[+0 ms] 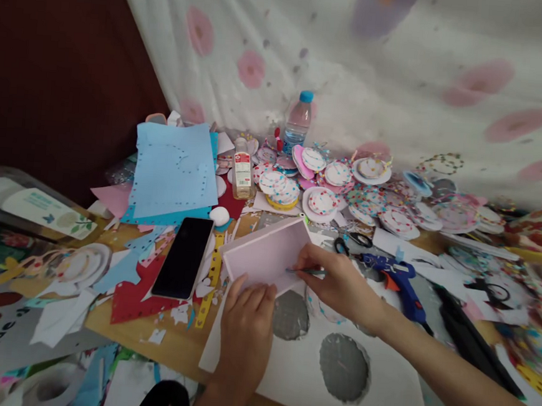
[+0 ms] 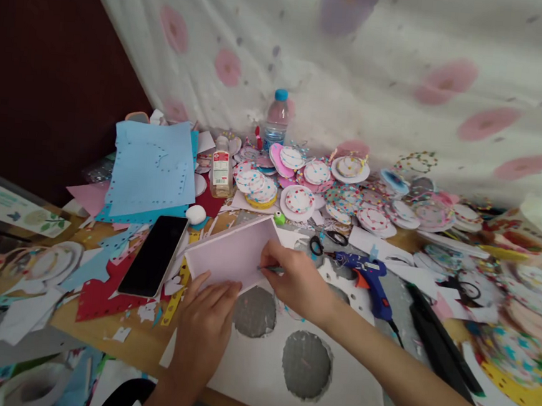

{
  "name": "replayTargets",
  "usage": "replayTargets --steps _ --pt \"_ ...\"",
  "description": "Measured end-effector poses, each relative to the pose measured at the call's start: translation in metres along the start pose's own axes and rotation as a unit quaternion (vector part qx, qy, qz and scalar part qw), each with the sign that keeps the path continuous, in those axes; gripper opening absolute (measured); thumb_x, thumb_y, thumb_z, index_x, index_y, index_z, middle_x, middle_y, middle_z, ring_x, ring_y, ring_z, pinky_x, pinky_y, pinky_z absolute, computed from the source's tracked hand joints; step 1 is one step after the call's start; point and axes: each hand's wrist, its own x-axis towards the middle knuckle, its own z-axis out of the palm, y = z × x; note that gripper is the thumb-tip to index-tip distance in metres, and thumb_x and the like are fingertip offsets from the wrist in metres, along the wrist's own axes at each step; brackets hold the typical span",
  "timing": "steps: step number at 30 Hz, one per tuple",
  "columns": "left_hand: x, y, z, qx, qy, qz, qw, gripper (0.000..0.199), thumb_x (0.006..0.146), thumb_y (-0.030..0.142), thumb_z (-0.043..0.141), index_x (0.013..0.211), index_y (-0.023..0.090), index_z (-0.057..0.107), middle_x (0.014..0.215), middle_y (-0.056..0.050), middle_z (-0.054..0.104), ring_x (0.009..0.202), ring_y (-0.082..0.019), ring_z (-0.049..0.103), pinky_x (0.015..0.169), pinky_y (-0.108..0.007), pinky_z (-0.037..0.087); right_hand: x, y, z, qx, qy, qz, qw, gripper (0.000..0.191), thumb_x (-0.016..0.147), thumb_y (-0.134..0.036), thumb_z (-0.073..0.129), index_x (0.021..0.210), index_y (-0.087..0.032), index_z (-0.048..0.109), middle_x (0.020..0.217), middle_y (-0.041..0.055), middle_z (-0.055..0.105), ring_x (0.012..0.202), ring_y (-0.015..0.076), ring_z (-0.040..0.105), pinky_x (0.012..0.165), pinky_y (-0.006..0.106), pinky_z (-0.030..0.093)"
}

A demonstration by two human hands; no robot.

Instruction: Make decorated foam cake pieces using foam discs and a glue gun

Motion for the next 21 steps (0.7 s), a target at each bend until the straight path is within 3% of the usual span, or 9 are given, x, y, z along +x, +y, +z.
replayTargets --steps 10,15,21 --pt "0.000 -0.002 0.000 -0.011 -0.005 0.004 1.000 0.027 0.087 0.004 0.045 0.100 0.010 0.068 0.087 -0.008 0.073 0.082 -0.021 0.068 0.101 -0.047 0.039 0.001 0.005 0.010 -0.018 0.032 -0.001 0.999 0.018 0.079 -0.008 0.053 0.072 -0.023 0.045 0.067 -0.0027 0.057 0.063 0.0138 0.056 0.060 0.024 0.043" --pt "0.002 -0.004 0.001 -0.014 0.009 -0.001 1.000 0.026 0.084 0.002 0.047 0.097 0.012 0.068 0.083 -0.005 0.073 0.077 -0.019 0.067 0.100 -0.047 0.039 -0.006 0.000 -0.003 0.107 0.077 0.035 0.991 0.020 0.080 -0.020 0.063 0.073 -0.023 0.045 0.071 -0.0012 0.062 0.072 0.0164 0.065 0.065 0.026 0.049" --pt "0.011 -0.011 -0.003 -0.030 -0.004 -0.017 0.999 0.023 0.087 0.007 0.048 0.092 0.018 0.068 0.082 -0.003 0.074 0.073 -0.017 0.067 0.103 -0.050 0.036 -0.032 -0.004 -0.029 0.284 0.159 0.109 0.939 0.032 0.075 -0.032 0.074 0.073 -0.023 0.044 0.078 0.0032 0.072 0.087 0.0248 0.072 0.073 0.031 0.053"
